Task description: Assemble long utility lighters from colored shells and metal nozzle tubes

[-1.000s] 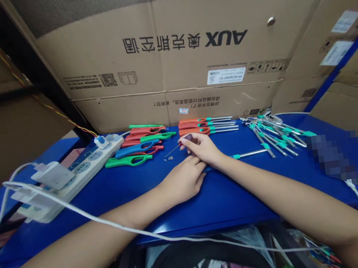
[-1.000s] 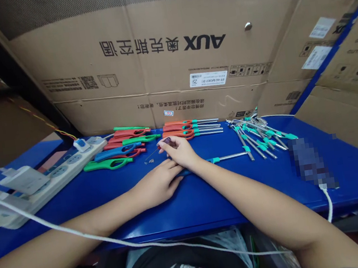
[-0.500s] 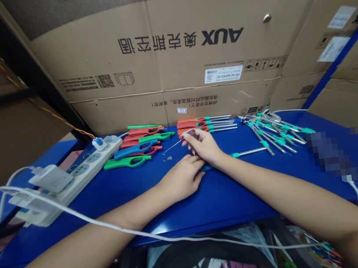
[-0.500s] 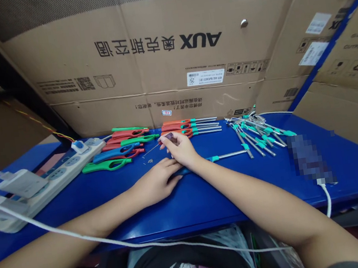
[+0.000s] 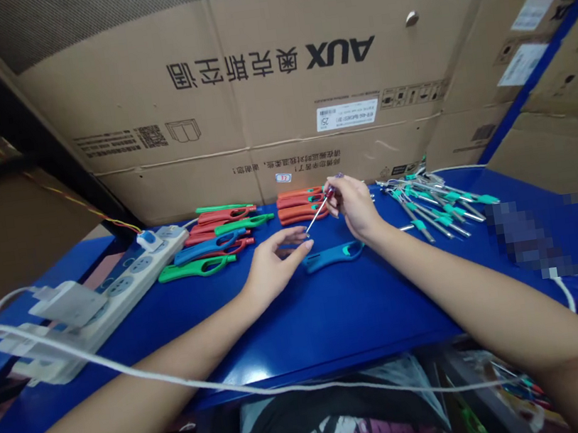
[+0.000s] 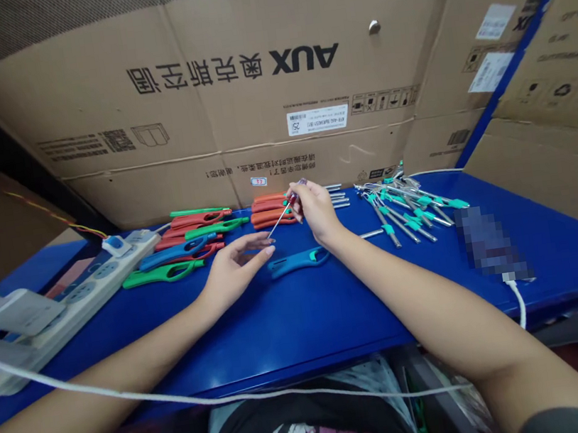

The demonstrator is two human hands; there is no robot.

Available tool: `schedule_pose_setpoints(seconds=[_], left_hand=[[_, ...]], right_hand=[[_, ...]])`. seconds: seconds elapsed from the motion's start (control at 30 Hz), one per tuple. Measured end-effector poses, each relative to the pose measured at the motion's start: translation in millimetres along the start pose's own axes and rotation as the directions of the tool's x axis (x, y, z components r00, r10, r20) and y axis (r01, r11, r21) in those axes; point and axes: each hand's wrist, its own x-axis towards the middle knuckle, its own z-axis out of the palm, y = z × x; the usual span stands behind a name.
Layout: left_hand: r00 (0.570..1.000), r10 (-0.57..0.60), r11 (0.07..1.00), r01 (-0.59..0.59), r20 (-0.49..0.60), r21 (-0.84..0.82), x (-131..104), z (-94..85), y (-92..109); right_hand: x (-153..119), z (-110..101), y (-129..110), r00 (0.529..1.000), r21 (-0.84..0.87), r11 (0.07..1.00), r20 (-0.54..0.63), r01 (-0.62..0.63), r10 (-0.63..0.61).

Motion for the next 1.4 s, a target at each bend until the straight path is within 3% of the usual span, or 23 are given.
schedule_pose_setpoints(seconds=[0.2,0.4,0.77,1.03,1.23,1.4], left_hand=[[0.996,-0.051,0.998,0.054,-0.069,0.032,-1.9,-3.2,10.6],[0.996,-0.030,0.999,0.032,-0.079,0.017,-3.8,-3.0,7.3],[1.000,-0.009,0.994,0.010,-0.005,0.110,-3.9,-2.9,6.5],[0.994,0.019,0.983,-0.039,0.109,0.181,-7.1,-0.9,5.5],[0.982,0.094,0.941,-0.142,0.165,0.308,-9.7,-1.0,6.6],[0.977,0.105,0.933,-0.162,0.187,0.321,-10.2,-0.6,8.1]], right_hand=[[-0.5,-0.1,1.8,0.996,0.024,0.997,0.045,-0.078,0.077],[-2.8,2.7,-1.0,0.994,-0.022,0.996,0.068,-0.086,0.087],[-2.6,3.5,-5.0,0.994,-0.096,0.995,0.108,-0.024,0.034],[-3.1,2.1,-4.4,0.969,-0.177,0.984,0.236,-0.028,0.070],[-5.0,3.2,-7.6,0.946,-0.249,0.968,0.318,0.025,0.058],[-8.1,5.4,-9.7,0.939,-0.297,0.952,0.342,0.066,0.042]])
